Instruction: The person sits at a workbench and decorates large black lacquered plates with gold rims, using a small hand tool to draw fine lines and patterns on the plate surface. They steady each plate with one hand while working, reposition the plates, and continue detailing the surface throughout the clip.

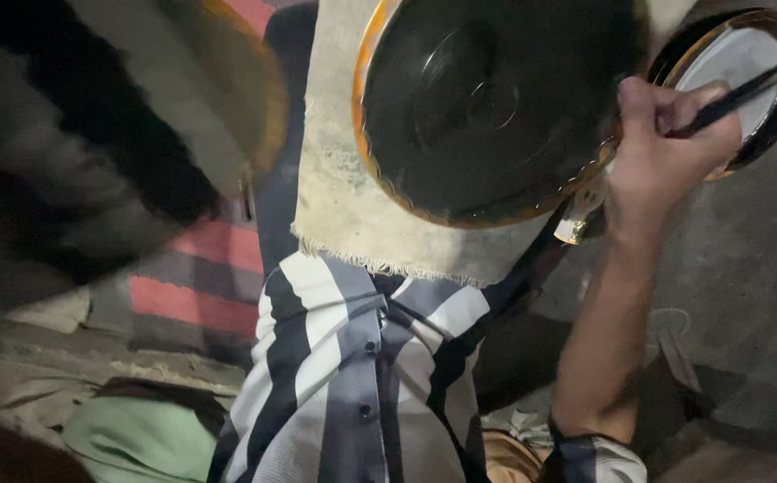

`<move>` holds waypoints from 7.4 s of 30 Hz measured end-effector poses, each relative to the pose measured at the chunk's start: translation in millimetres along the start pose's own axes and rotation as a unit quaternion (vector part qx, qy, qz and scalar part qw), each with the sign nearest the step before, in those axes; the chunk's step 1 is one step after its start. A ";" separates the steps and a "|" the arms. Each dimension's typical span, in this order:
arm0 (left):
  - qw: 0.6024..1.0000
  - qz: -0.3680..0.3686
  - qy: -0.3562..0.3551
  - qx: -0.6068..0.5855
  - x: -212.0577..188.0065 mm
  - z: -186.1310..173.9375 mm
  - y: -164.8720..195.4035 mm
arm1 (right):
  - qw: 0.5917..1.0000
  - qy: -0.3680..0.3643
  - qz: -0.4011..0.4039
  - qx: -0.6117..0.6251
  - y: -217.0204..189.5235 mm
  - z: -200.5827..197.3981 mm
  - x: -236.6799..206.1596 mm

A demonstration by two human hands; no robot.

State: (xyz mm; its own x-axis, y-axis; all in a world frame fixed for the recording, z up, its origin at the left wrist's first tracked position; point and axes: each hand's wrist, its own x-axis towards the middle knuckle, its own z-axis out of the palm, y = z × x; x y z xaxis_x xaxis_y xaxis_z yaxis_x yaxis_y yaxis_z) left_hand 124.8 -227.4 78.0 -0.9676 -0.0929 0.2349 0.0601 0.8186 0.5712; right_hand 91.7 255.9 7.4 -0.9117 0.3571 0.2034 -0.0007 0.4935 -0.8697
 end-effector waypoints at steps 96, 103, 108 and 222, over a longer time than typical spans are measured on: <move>0.743 -0.015 -0.410 -0.530 -18.7 195.3 172.0 | 0.952 -0.287 0.107 0.016 -54.8 -22.2 -84.8; 0.762 -0.005 -0.394 -0.514 -23.4 196.7 176.2 | 0.949 -0.293 0.108 0.045 -44.3 -18.3 -90.9; 0.773 -0.022 -0.392 -0.498 -24.0 196.4 178.7 | 0.957 -0.270 0.091 0.058 -44.9 -19.9 -88.8; 0.878 0.357 -0.240 -0.208 90.2 257.6 145.2 | 0.825 -0.390 -0.179 -0.367 -87.0 8.2 67.9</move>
State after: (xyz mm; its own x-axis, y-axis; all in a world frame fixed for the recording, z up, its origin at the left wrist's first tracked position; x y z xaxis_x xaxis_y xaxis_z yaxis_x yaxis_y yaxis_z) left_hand -17.0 29.1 -20.4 -0.6324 0.6917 0.3487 0.6818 0.2834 0.6744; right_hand 26.5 230.7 93.2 -0.8945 -0.3933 -0.2126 -0.3388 0.9066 -0.2517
